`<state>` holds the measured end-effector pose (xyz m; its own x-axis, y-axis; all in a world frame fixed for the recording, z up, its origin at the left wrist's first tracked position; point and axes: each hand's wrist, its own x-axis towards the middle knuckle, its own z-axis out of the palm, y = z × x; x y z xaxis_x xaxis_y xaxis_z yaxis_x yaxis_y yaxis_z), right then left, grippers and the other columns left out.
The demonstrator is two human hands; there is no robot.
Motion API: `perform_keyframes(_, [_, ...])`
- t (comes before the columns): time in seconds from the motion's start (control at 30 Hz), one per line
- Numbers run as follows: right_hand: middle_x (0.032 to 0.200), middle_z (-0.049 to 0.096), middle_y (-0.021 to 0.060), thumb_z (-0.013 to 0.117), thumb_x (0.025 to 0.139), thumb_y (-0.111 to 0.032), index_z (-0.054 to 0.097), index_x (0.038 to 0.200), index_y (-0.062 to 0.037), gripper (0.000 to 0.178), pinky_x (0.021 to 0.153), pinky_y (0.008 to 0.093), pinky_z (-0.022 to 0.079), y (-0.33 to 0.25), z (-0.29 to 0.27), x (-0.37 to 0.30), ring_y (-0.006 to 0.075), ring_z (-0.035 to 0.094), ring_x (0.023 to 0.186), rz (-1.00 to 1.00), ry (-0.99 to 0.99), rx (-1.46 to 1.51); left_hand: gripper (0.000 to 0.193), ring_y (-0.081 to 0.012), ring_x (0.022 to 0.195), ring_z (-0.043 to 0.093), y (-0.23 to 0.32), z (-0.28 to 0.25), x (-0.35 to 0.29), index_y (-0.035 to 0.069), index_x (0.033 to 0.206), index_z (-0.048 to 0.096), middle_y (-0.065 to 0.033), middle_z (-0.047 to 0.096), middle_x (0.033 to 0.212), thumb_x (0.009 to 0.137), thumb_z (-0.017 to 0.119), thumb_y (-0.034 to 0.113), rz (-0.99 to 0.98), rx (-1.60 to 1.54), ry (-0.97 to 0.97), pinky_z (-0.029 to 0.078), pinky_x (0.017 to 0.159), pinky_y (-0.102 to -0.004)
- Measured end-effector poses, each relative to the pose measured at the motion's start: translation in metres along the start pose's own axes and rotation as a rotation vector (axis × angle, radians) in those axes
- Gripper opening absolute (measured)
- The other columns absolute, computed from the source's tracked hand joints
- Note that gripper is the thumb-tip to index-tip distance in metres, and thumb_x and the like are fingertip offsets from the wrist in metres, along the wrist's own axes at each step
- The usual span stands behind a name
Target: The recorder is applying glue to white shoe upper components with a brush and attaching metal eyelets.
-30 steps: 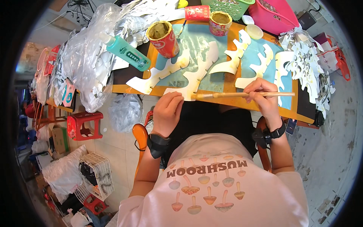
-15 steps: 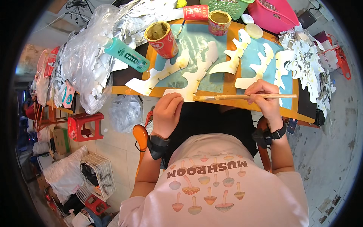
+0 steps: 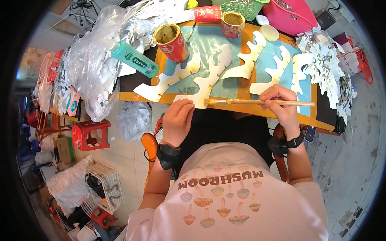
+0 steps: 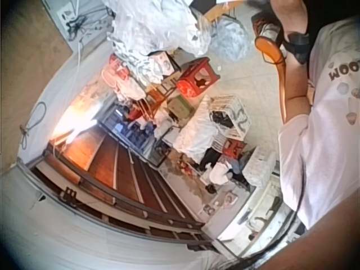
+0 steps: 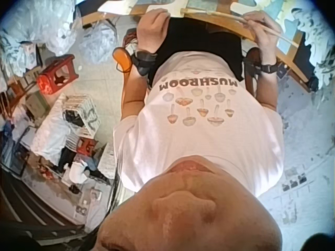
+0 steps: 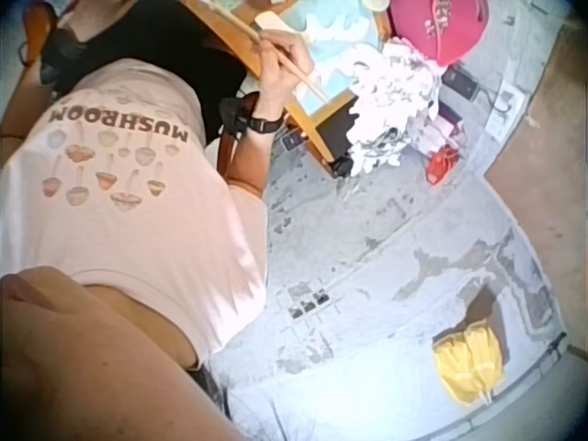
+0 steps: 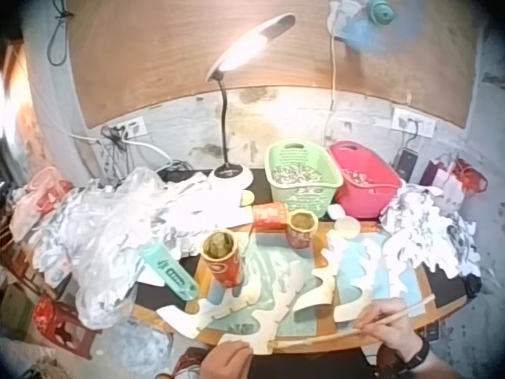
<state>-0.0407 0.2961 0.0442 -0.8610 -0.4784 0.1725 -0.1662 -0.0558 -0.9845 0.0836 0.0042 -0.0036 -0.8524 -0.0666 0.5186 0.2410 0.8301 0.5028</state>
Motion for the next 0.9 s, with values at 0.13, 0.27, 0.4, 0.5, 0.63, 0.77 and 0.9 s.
perform_keyframes(0.13, [0.079, 0.065, 0.0149, 0.057, 0.078, 0.003, 0.061, 0.079, 0.0061, 0.005, 0.057, 0.0244, 0.049, 0.003, -0.01, 0.0, 0.0143, 0.059, 0.062, -0.015, -0.031, 0.045, 0.014, -0.0309, 0.09, 0.065, -0.001, 0.001, -0.001, 0.002, 0.091, 0.067, -0.0111, 0.067, 0.097, 0.078, 0.072, -0.001, -0.001, -0.005, 0.013, 0.053, 0.079, -0.0367])
perform_keyframes(0.27, [0.079, 0.065, 0.0148, 0.057, 0.077, 0.003, 0.061, 0.079, 0.0057, 0.005, 0.057, 0.0239, 0.049, 0.002, -0.002, 0.0, 0.0139, 0.059, 0.061, -0.007, -0.014, 0.053, 0.014, -0.0312, 0.09, 0.065, 0.0, -0.001, 0.0, 0.002, 0.091, 0.067, -0.0111, 0.067, 0.096, 0.078, 0.071, -0.002, -0.003, 0.0, 0.002, 0.053, 0.079, -0.0368])
perform_keyframes(0.4, [0.079, 0.065, 0.0144, 0.058, 0.075, 0.003, 0.062, 0.079, 0.0055, 0.005, 0.056, 0.0238, 0.049, 0.005, 0.0, -0.001, 0.0136, 0.059, 0.06, 0.001, -0.028, 0.049, 0.014, -0.0317, 0.09, 0.065, 0.0, -0.002, 0.0, 0.002, 0.091, 0.067, -0.0112, 0.067, 0.096, 0.078, 0.071, -0.002, -0.005, -0.006, 0.0, 0.053, 0.079, -0.037])
perform_keyframes(0.5, [0.079, 0.065, 0.0139, 0.058, 0.076, 0.002, 0.062, 0.079, 0.0054, 0.006, 0.056, 0.0241, 0.049, 0.003, 0.001, 0.0, 0.0137, 0.059, 0.06, 0.017, -0.046, 0.034, 0.015, -0.0317, 0.09, 0.065, 0.0, -0.001, 0.0, 0.002, 0.092, 0.066, -0.0114, 0.067, 0.097, 0.078, 0.071, -0.002, -0.006, -0.008, 0.002, 0.053, 0.079, -0.037])
perform_keyframes(0.63, [0.079, 0.065, 0.0135, 0.056, 0.079, 0.001, 0.062, 0.081, 0.0052, 0.008, 0.054, 0.0243, 0.049, 0.005, -0.008, 0.001, 0.0141, 0.06, 0.06, -0.041, -0.006, 0.089, 0.015, -0.0315, 0.09, 0.065, 0.001, -0.001, -0.001, 0.001, 0.092, 0.066, -0.0116, 0.067, 0.097, 0.078, 0.071, -0.002, -0.013, -0.013, -0.007, 0.053, 0.079, -0.0366])
perform_keyframes(0.77, [0.079, 0.065, 0.0113, 0.053, 0.086, 0.001, 0.062, 0.087, 0.0038, 0.01, 0.053, 0.0231, 0.048, 0.008, 0.005, 0.005, 0.0138, 0.062, 0.06, 0.022, 0.166, 0.147, 0.014, -0.0316, 0.09, 0.065, 0.001, -0.001, 0.0, 0.001, 0.091, 0.066, -0.0116, 0.067, 0.098, 0.078, 0.071, -0.002, -0.014, -0.013, -0.009, 0.053, 0.079, -0.0366])
perform_keyframes(0.9, [0.079, 0.066, 0.009, 0.052, 0.09, 0.0, 0.063, 0.091, 0.0025, 0.011, 0.052, 0.0221, 0.049, 0.014, 0.013, 0.005, 0.0128, 0.064, 0.062, 0.121, 0.212, 0.177, 0.014, -0.0318, 0.09, 0.065, 0.001, -0.002, 0.001, 0.001, 0.091, 0.066, -0.0116, 0.067, 0.098, 0.078, 0.071, -0.003, -0.014, -0.014, -0.009, 0.053, 0.079, -0.0366])
